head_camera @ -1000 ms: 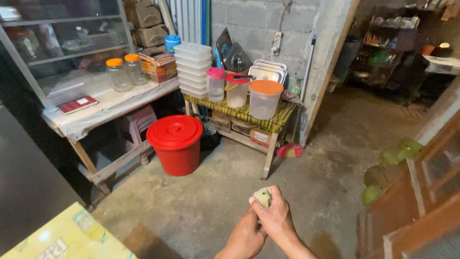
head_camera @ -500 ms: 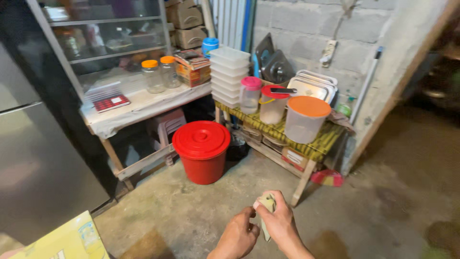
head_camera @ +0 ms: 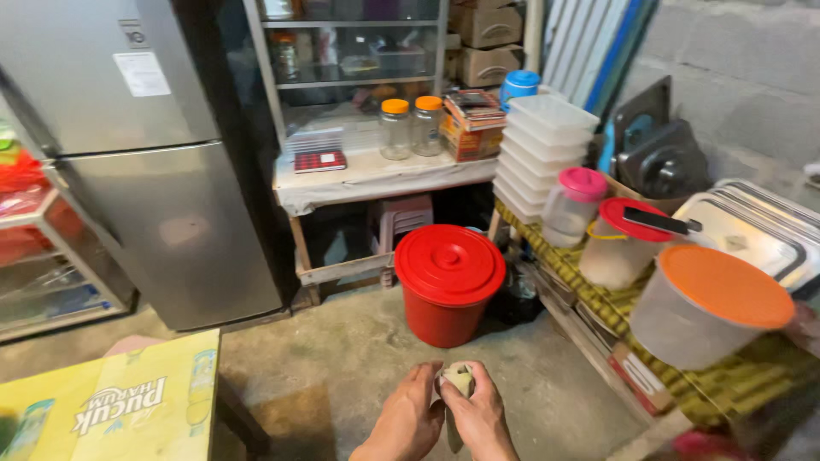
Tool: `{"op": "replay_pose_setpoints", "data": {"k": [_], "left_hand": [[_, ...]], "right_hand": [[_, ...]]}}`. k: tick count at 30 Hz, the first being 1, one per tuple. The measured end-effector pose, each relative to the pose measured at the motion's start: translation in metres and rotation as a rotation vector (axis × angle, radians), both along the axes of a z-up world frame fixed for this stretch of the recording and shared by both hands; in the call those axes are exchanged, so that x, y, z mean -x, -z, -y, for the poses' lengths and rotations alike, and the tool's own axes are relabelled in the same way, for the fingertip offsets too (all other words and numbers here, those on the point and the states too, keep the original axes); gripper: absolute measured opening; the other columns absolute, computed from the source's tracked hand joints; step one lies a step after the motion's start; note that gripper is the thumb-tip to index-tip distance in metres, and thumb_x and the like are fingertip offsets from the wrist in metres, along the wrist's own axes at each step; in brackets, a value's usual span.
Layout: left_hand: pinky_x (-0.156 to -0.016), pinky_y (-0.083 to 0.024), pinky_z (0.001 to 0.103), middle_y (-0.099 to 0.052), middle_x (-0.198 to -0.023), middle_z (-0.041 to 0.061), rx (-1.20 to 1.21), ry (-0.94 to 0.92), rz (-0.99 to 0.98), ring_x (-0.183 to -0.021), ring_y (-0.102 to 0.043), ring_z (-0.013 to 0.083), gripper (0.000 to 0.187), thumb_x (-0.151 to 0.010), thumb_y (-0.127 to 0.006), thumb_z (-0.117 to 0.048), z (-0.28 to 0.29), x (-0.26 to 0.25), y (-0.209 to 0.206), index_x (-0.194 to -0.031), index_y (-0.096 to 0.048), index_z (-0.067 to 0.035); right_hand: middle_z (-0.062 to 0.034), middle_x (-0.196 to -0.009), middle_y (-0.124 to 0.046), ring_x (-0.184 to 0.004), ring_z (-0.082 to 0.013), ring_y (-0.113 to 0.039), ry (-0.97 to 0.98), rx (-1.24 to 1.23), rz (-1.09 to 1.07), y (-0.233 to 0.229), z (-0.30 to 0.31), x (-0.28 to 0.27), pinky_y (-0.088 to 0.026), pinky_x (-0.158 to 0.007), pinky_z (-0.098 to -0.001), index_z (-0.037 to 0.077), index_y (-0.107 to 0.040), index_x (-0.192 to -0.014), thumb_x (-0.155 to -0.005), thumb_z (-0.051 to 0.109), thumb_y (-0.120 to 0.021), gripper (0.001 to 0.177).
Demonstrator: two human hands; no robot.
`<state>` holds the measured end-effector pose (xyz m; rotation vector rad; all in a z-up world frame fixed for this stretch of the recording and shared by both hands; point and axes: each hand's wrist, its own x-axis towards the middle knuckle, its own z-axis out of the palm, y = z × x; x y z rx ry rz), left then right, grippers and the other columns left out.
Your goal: The person removes a light bulb from a ceiling fixture using a cloth, then screws a new bulb into the same fixture. The task is performed in a small shop or storage area with visible food containers and a refrigerator.
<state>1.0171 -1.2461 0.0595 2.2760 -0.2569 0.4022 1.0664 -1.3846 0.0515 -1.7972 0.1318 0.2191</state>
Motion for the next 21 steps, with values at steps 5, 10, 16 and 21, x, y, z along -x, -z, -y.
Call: {"op": "replay_pose_setpoints", "data": {"k": [5,10,16,21], "left_hand": [[-0.113,-0.031,0.057,-0.027,-0.162,0.019,-0.244,-0.203,-0.251,-0.151,-0.023,0.0395,0.095,-0.074,-0.081,-0.008,-0.033,-0.034,-0.010,-0.154,-0.029,-0.011],[-0.114,-0.025,0.068,-0.017,-0.169,0.017,-0.211,-0.233,-0.280,-0.156,-0.013,0.0387,0.115,-0.069,-0.089,-0.023,-0.082,-0.080,-0.027,-0.161,-0.021,-0.023],[-0.115,-0.037,0.057,-0.012,-0.171,0.026,-0.123,-0.136,-0.368,-0.150,-0.028,0.0451,0.137,-0.062,-0.091,-0.029,-0.154,-0.158,-0.056,-0.170,-0.006,-0.023],[-0.110,-0.045,0.043,-0.034,-0.157,0.025,0.165,-0.076,-0.292,-0.137,-0.047,0.0452,0.134,-0.061,-0.086,-0.019,-0.217,-0.191,-0.064,-0.169,-0.008,-0.018]], "right_hand": [[-0.0156,-0.110,-0.068,-0.100,-0.0265,-0.068,-0.174,0.100,0.176,0.025,-0.044,-0.054,-0.054,-0.087,-0.0387,0.012,-0.060,-0.120,-0.083,0.024,-0.073,0.041],[-0.0245,-0.136,-0.051,-0.124,-0.0318,-0.058,-0.487,-0.004,0.645,0.089,-0.098,-0.146,-0.046,-0.103,-0.0374,0.011,-0.056,-0.126,-0.085,0.017,-0.062,0.041],[-0.0190,-0.145,-0.049,-0.140,-0.0279,-0.043,-0.658,-0.118,0.483,0.087,-0.163,-0.261,-0.030,-0.115,-0.0363,0.003,-0.044,-0.145,-0.087,0.019,-0.055,0.060],[-0.0157,-0.143,-0.050,-0.135,-0.0297,-0.049,-0.714,-0.183,0.434,0.031,-0.228,-0.298,-0.035,-0.113,-0.0362,0.003,-0.048,-0.146,-0.089,0.018,-0.048,0.059]]}}
